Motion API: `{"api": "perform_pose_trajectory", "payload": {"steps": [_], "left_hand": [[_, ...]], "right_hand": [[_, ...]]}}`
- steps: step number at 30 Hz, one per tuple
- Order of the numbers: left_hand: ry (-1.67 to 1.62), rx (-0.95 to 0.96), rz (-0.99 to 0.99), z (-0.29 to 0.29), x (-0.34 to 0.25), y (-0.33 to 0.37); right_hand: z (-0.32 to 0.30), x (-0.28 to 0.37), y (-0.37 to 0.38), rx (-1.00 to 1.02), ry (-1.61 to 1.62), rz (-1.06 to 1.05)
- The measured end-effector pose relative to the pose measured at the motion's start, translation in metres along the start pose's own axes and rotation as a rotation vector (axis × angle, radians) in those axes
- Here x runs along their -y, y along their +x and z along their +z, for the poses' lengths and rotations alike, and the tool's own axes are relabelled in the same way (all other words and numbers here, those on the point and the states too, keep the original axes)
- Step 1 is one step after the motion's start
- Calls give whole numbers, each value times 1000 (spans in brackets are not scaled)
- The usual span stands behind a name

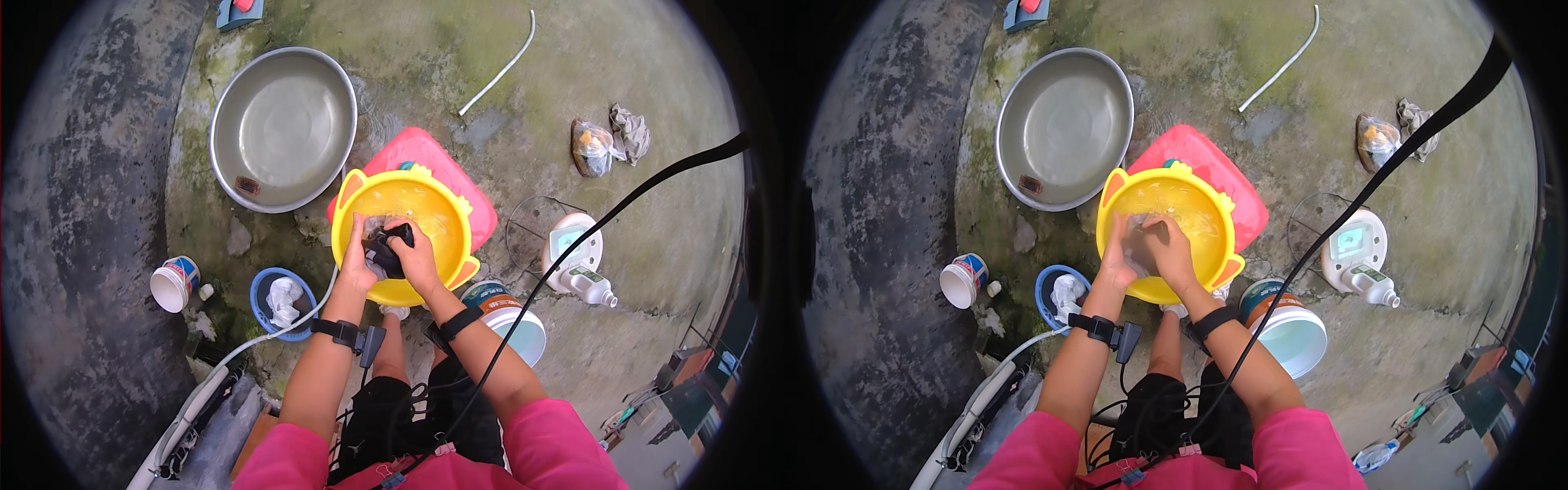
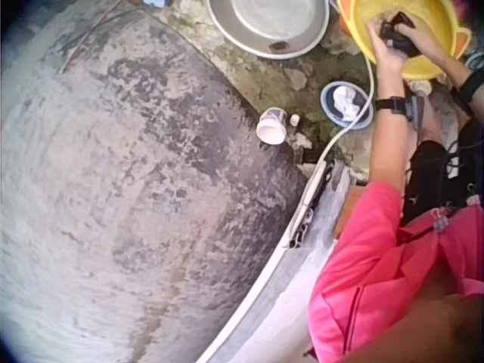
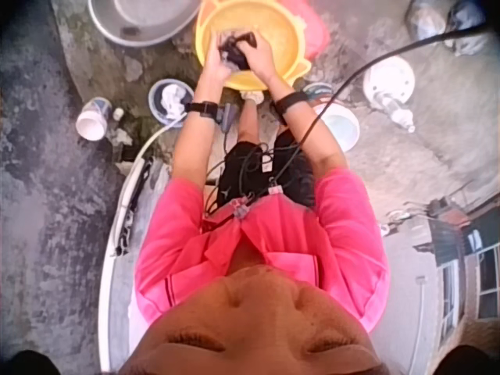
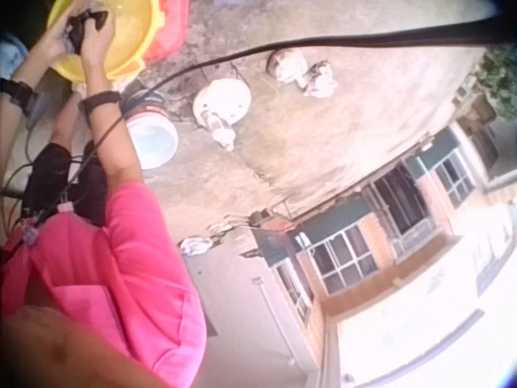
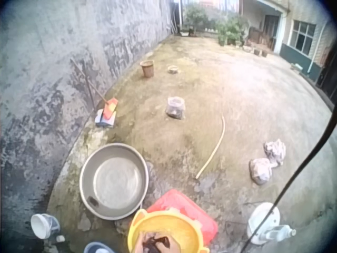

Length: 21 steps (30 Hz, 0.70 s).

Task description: Washing clothes by hand in a basin with detergent.

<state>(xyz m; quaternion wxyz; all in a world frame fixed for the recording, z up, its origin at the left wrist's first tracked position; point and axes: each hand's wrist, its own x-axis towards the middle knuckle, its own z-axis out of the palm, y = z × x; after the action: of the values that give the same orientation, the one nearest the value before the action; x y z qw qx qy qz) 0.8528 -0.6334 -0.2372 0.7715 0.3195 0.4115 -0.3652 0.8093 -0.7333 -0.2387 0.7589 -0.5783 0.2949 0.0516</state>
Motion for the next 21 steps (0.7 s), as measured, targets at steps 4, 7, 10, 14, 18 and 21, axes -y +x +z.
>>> {"api": "perform_pose_trajectory", "payload": {"steps": [4,7,10,14,18,21], "left_hand": [[159,115,322,37,-4,-43],[72,181,346,10,4,-3],[144,12,372,16,20,-1],[118,6,335,11,11,-3],[67,77,400,29,-4,-18],[181,-18,456,15,20,2]], "right_hand": [[19,37,-45,93,-650,-576],[32,40,-49,-108,-796,-584],[22,34,-6,-427,-586,-258],[26,44,-1,-413,-544,-238],[45,54,-47,-189,-722,-565],[27,43,3,-445,-667,-290]]}}
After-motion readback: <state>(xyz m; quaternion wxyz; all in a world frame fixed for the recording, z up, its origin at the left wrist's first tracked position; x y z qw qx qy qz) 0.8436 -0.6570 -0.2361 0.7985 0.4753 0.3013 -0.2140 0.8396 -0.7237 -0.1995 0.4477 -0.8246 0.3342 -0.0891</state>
